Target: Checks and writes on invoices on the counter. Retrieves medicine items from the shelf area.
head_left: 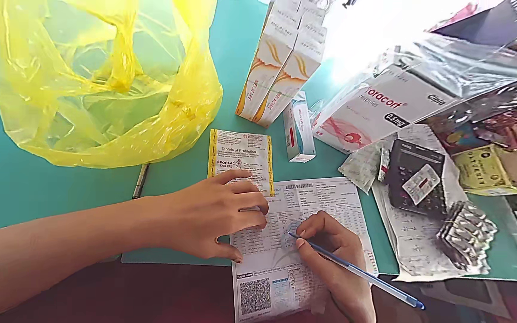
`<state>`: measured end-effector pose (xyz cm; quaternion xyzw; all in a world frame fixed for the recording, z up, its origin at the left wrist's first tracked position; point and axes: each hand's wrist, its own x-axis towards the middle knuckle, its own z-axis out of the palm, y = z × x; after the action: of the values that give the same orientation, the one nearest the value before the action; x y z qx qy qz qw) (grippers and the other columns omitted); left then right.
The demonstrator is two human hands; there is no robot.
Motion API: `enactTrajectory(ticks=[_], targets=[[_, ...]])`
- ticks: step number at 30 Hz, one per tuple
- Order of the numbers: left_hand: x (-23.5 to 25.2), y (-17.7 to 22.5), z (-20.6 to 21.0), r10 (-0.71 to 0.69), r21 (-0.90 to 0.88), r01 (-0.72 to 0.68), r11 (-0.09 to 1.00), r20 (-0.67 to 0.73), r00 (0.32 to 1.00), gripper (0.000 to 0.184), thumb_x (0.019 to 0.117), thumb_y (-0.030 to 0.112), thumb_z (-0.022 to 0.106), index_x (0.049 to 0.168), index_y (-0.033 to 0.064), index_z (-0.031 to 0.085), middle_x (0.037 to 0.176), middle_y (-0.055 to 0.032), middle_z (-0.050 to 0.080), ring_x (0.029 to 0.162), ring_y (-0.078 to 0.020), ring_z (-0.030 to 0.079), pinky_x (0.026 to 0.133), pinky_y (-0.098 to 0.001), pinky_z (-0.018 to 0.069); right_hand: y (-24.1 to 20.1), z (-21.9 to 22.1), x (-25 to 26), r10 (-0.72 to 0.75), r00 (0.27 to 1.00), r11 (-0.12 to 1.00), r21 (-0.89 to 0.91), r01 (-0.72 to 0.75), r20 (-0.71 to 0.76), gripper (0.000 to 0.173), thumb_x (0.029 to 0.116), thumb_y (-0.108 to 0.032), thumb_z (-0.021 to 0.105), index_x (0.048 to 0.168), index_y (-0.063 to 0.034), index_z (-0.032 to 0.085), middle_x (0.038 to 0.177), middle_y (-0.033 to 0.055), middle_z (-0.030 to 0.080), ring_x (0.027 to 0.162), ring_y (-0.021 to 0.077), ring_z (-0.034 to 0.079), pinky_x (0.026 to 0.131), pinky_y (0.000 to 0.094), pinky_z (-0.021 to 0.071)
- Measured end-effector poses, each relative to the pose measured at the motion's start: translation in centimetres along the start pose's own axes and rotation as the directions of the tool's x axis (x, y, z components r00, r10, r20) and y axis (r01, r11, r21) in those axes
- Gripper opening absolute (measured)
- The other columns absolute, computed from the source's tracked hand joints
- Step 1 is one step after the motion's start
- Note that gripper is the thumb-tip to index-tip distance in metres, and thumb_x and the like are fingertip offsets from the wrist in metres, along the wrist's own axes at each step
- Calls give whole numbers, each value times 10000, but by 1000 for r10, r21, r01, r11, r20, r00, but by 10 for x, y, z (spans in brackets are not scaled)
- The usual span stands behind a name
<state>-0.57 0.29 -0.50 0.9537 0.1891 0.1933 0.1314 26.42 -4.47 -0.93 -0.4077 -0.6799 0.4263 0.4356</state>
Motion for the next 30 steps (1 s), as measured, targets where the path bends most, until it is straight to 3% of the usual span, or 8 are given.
enactTrajectory(ticks=[7,14,23,30], targets=[[0,0,-3,11,13,-11,1000,25,1000,486,901,561,620,1186,169,660,1255,-40,645,1270,-247,578,1184,-556,306,0,1,-1,29,1000,999,18,-28,-8,72,799,-90,666,855,-115,630,776,-91,653,645,-75,584,551,80,475],[-1,-2,0,45,125,-44,991,-3,999,497,918,617,557,1196,215,648,1263,-10,637,1269,-217,567,1173,-490,327,2,0,0,36,999,999,12,-36,-14,61,792,-90,661,842,-101,626,710,-92,615,598,-82,545,517,83,434],[-3,-8,2,62,126,-59,990,-23,998,461,944,636,540,1185,256,641,1260,31,631,1287,-148,539,1196,-413,284,4,0,1,-1,1000,1000,8,1,-1,59,798,-73,667,824,-58,616,662,-46,585,563,-66,506,489,101,377],[-2,-10,0,48,89,-49,995,8,999,453,939,617,575,1169,236,657,1250,-1,652,1288,-172,547,1196,-421,266,3,0,2,-56,998,998,29,56,2,69,811,-45,661,867,-28,623,659,-13,581,556,-34,504,492,123,377]])
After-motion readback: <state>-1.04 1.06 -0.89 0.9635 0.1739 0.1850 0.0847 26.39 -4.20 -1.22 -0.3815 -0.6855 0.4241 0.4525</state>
